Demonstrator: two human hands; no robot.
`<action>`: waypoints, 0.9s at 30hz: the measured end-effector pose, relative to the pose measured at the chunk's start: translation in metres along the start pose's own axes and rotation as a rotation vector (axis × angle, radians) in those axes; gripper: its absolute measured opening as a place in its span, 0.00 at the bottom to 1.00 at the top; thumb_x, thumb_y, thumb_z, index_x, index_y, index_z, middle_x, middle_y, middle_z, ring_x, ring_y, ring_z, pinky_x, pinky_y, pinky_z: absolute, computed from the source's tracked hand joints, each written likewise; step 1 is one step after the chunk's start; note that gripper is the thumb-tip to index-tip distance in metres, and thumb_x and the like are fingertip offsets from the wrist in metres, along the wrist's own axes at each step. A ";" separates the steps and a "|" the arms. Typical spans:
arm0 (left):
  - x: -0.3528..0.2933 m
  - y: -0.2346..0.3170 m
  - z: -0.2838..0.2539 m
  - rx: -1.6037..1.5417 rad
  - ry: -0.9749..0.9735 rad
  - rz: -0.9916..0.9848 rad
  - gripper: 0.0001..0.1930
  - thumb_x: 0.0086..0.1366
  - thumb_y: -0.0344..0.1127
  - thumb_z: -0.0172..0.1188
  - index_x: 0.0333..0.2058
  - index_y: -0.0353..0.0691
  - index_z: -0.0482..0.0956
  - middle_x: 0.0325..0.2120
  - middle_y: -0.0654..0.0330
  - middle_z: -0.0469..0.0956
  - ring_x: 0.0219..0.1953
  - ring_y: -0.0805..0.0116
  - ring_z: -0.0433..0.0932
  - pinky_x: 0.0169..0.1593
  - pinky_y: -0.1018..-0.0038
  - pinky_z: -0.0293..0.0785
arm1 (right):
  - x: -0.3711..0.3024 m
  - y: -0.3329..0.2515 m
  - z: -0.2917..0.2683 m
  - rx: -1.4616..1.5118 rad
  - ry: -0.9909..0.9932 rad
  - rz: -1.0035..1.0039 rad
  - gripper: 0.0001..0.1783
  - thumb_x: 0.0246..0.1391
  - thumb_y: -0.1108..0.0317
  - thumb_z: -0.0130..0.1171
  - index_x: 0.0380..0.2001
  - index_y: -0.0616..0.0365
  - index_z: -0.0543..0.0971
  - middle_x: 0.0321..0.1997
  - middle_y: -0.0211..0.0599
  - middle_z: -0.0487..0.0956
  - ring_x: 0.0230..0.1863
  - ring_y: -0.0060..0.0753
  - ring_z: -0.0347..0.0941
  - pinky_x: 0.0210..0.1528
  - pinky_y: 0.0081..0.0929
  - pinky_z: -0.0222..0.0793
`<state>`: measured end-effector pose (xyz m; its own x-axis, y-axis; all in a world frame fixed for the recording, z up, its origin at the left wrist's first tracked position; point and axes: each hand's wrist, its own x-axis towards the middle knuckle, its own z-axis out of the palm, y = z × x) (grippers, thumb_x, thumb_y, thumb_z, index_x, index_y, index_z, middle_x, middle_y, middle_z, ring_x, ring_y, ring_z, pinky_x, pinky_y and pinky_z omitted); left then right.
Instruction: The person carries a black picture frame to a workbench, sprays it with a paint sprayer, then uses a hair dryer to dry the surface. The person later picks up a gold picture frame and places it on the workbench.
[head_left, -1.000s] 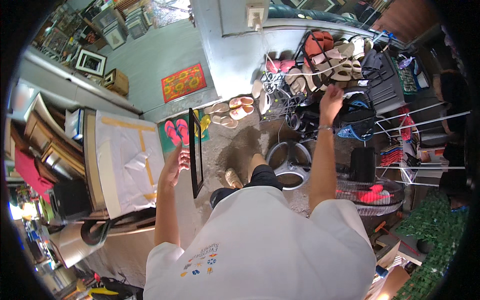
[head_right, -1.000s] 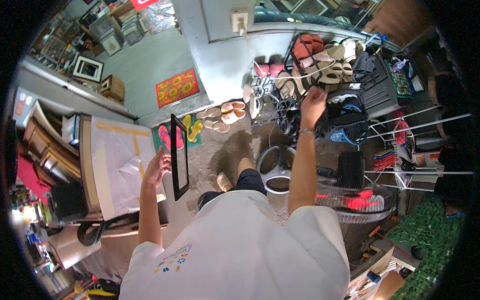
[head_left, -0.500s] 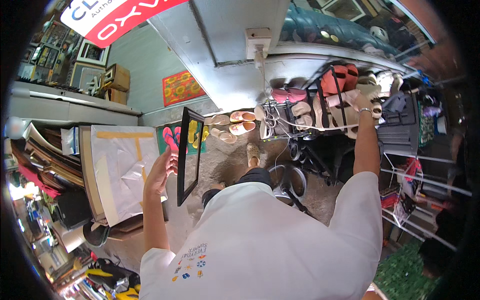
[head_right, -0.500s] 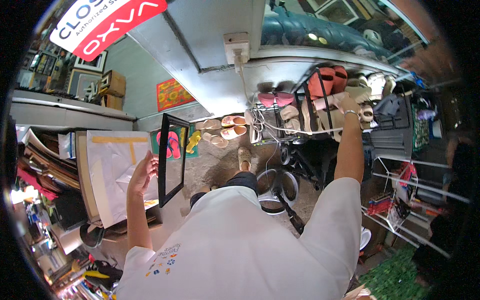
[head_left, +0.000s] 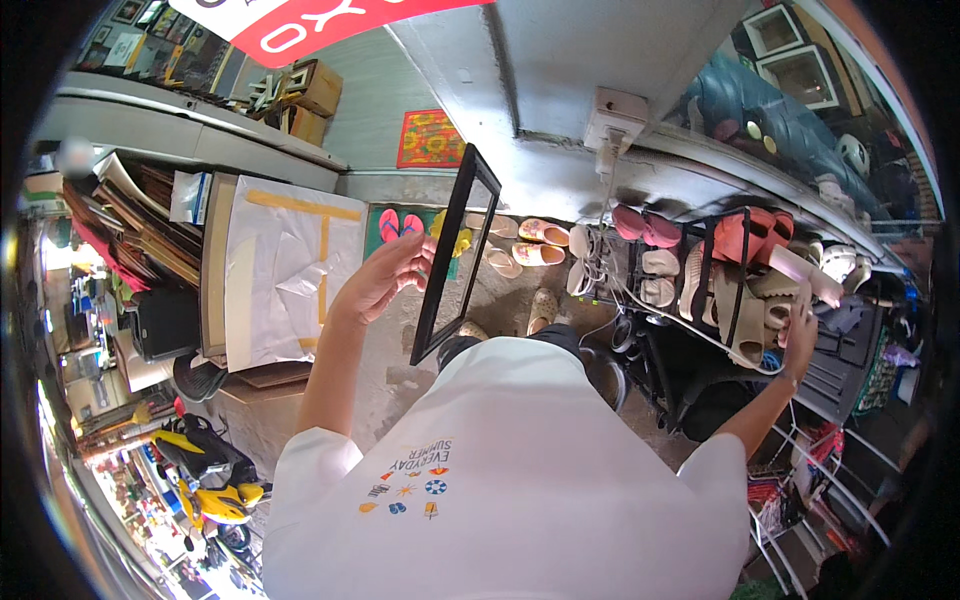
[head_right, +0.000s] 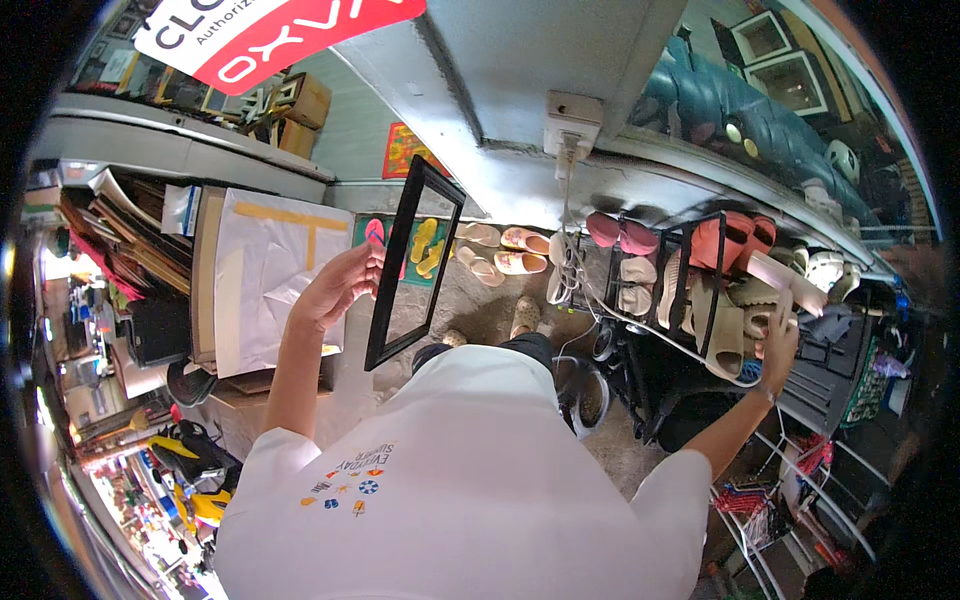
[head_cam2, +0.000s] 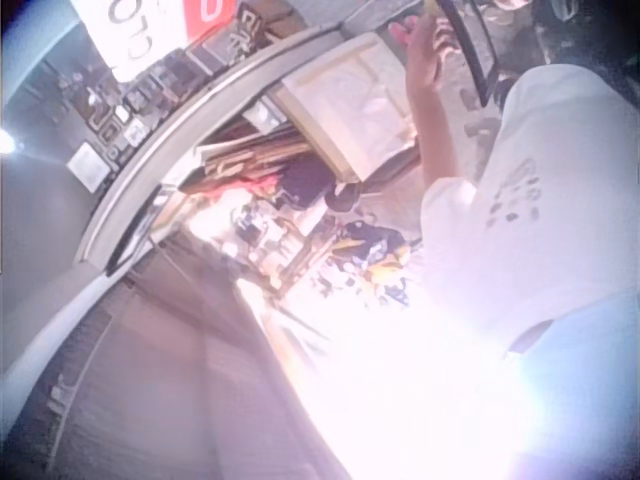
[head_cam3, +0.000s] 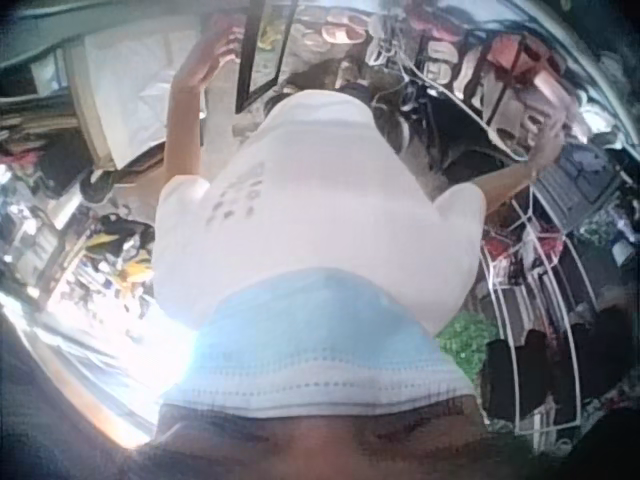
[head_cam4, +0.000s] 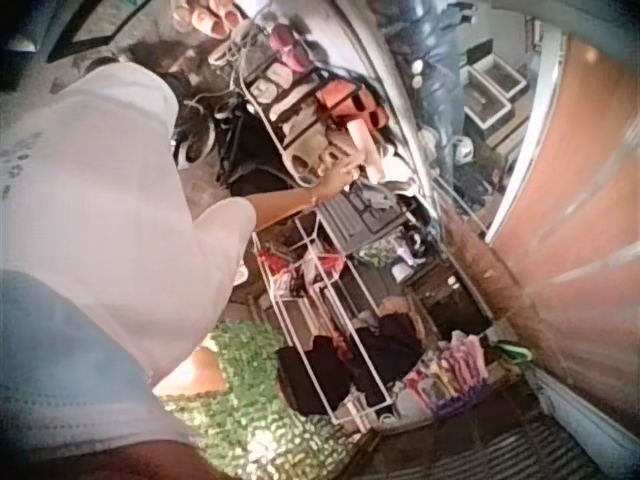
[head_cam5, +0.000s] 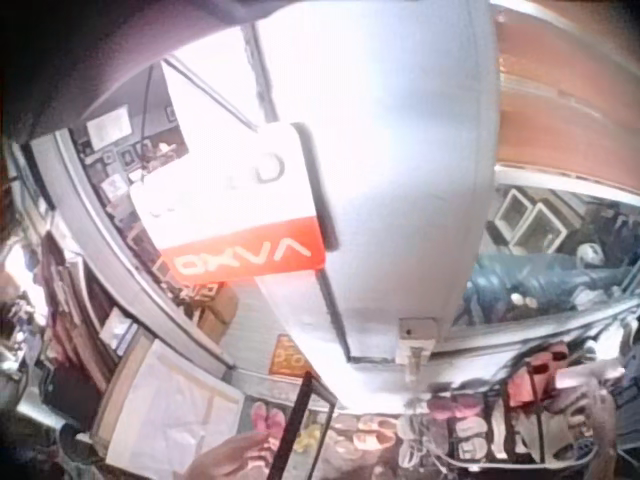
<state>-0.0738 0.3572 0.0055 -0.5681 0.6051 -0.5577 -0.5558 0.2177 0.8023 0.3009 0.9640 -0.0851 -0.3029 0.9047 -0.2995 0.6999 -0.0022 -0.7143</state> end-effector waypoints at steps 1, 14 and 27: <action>0.004 0.002 0.001 0.006 -0.011 0.002 0.20 0.73 0.53 0.49 0.43 0.42 0.79 0.35 0.67 0.77 0.37 0.77 0.74 0.40 0.76 0.70 | -0.020 -0.004 -0.002 0.038 0.038 -0.057 0.18 0.65 0.51 0.54 0.38 0.57 0.70 0.24 0.27 0.71 0.18 0.18 0.67 0.18 0.17 0.61; 0.024 0.003 -0.010 0.021 0.019 -0.038 0.21 0.72 0.55 0.50 0.40 0.42 0.79 0.35 0.67 0.77 0.37 0.77 0.74 0.40 0.76 0.71 | -0.180 -0.101 0.147 0.629 -0.186 -0.419 0.24 0.67 0.53 0.54 0.56 0.57 0.64 0.31 0.29 0.72 0.21 0.15 0.64 0.21 0.14 0.58; 0.030 -0.007 -0.017 -0.035 0.050 -0.075 0.22 0.71 0.58 0.51 0.39 0.44 0.78 0.33 0.67 0.75 0.37 0.76 0.73 0.40 0.75 0.70 | -0.224 -0.172 0.167 0.077 -0.419 -0.925 0.28 0.58 0.59 0.66 0.55 0.65 0.71 0.45 0.43 0.78 0.42 0.26 0.76 0.43 0.25 0.73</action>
<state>-0.0975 0.3612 -0.0204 -0.5534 0.5489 -0.6265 -0.6180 0.2337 0.7507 0.1401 0.6908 -0.0013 -0.9169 0.3433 0.2037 0.0374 0.5820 -0.8123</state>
